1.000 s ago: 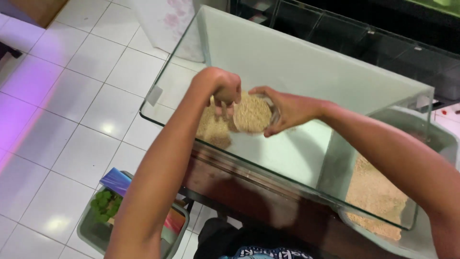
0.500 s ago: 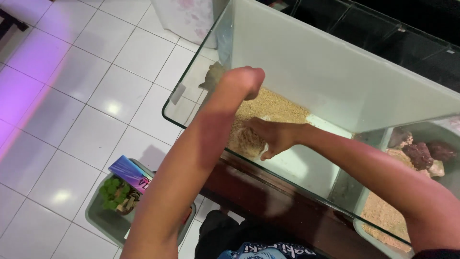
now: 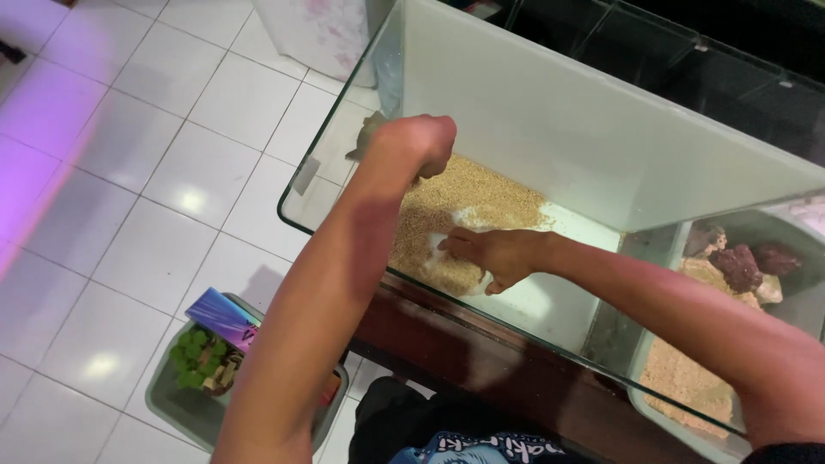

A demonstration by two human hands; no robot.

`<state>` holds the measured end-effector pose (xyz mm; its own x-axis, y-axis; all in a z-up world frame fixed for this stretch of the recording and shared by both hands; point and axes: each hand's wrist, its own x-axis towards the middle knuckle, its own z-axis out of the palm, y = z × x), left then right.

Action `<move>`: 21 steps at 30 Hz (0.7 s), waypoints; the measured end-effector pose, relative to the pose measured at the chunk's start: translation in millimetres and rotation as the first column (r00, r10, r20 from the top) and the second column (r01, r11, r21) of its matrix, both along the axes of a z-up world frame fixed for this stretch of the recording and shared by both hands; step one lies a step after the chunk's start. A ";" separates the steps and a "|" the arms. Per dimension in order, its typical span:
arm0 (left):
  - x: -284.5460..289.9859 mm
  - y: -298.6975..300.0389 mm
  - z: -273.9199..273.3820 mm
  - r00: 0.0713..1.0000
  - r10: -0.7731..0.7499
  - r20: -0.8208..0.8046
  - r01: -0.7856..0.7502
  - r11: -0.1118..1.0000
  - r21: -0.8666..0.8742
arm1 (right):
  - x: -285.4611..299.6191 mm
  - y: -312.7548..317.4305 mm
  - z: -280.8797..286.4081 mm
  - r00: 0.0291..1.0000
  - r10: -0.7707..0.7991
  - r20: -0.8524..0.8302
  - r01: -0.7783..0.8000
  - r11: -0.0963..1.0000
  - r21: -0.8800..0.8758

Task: Adding sand to an empty glass aquarium from a plastic bin using a small cup and leveling it by hand.

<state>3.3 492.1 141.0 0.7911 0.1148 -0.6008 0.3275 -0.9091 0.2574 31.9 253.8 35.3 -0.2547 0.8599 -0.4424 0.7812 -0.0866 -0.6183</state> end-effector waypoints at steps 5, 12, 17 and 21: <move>7.6 2.7 -11.8 1.000 -0.022 -0.008 0.022 1.000 -0.011 | 5.3 -13.1 17.6 0.996 -0.048 0.070 0.050 0.998 -0.024; 7.3 2.0 -1.2 0.999 -0.029 -0.025 0.029 1.000 0.009 | 12.1 -43.0 17.0 0.999 0.010 0.040 -0.004 0.990 -0.143; -1.5 -0.9 17.2 0.998 0.012 -0.069 -0.012 1.000 -0.006 | 10.8 -60.9 31.1 0.999 -0.033 0.031 0.039 0.980 -0.197; 1.1 -1.1 17.4 0.998 0.007 -0.055 -0.008 1.000 -0.019 | 19.4 -69.2 28.9 0.993 -0.078 0.088 0.091 0.984 -0.155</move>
<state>4.4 491.0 158.4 0.7559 0.1089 -0.6456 0.3488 -0.9015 0.2563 51.4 184.6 64.2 -0.1419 0.7939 -0.5913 0.8143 -0.2461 -0.5258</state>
